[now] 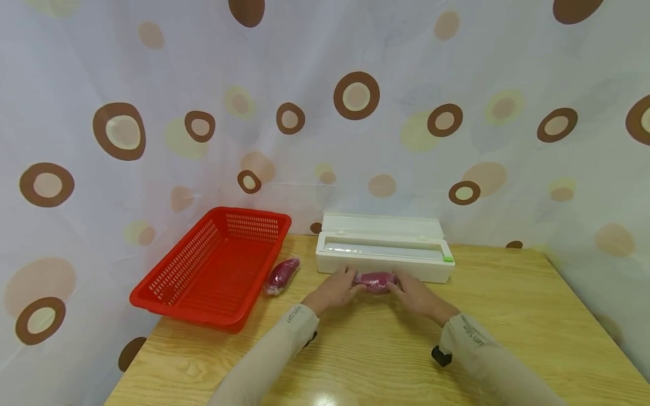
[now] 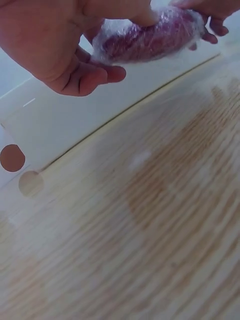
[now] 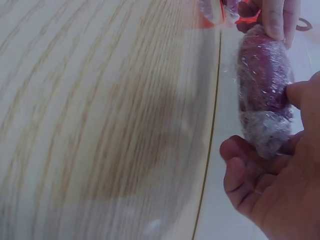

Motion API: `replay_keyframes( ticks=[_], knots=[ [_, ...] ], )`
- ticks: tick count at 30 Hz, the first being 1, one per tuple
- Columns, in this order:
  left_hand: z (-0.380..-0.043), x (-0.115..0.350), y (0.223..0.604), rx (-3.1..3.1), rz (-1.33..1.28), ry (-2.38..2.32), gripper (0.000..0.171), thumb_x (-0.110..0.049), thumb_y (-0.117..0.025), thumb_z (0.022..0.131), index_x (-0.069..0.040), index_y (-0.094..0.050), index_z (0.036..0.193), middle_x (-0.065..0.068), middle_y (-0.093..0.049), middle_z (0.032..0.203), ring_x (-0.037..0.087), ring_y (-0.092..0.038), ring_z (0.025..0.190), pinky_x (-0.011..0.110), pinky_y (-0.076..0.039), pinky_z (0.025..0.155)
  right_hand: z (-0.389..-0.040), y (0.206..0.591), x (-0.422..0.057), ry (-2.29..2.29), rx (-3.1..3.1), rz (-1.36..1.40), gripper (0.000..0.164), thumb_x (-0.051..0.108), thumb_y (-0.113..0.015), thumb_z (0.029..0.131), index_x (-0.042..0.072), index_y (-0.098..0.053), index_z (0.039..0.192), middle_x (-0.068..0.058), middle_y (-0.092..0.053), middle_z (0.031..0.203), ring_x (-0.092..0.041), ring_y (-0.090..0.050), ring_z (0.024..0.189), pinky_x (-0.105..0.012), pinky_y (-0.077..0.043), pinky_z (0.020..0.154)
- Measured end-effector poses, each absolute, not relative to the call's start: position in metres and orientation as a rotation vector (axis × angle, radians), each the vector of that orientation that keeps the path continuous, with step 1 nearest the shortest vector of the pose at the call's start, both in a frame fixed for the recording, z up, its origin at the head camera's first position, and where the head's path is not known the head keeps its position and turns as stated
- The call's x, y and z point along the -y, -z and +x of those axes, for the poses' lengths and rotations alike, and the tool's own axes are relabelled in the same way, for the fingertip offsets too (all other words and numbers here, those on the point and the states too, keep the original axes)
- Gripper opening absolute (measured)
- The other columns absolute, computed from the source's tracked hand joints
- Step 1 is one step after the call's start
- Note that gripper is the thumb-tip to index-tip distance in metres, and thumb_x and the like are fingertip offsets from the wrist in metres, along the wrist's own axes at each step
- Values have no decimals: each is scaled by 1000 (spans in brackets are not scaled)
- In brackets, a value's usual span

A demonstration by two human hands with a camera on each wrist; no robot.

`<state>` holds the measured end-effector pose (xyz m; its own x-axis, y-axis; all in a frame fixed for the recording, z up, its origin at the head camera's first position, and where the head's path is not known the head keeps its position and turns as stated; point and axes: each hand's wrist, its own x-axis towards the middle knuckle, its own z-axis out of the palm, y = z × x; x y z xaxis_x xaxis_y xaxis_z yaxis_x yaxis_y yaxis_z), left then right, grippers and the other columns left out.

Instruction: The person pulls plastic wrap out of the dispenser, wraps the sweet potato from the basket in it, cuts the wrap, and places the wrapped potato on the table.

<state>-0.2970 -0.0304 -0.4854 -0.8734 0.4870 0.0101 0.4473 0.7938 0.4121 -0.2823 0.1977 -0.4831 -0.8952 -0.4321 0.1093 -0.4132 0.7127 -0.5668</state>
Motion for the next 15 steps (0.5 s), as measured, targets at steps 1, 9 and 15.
replay_keyframes(
  ticks=[1,9,15],
  knots=[
    [-297,31,486,-2882,749,-611,46,-40,-45,98,-5,-46,129,11,-45,117,20,-53,102,33,-46,89,-282,484,-198,917,-2875,-693,41,25,-45,101,-7,-46,125,-25,-56,118,-42,-51,114,-54,-39,95],
    [-294,30,493,-2883,756,-515,42,-37,-46,99,-7,-47,128,9,-49,113,20,-52,105,33,-45,91,-282,491,-198,813,-2880,-603,40,30,-47,100,-4,-51,120,-22,-60,113,-39,-55,109,-52,-41,94],
    [-293,39,491,-2884,732,-592,52,-36,-44,100,-4,-40,140,14,-43,137,26,-42,126,38,-37,103,-276,485,-206,734,-2946,-577,56,34,-40,102,-13,-40,132,-33,-49,126,-48,-45,118,-56,-35,98]
  ],
)
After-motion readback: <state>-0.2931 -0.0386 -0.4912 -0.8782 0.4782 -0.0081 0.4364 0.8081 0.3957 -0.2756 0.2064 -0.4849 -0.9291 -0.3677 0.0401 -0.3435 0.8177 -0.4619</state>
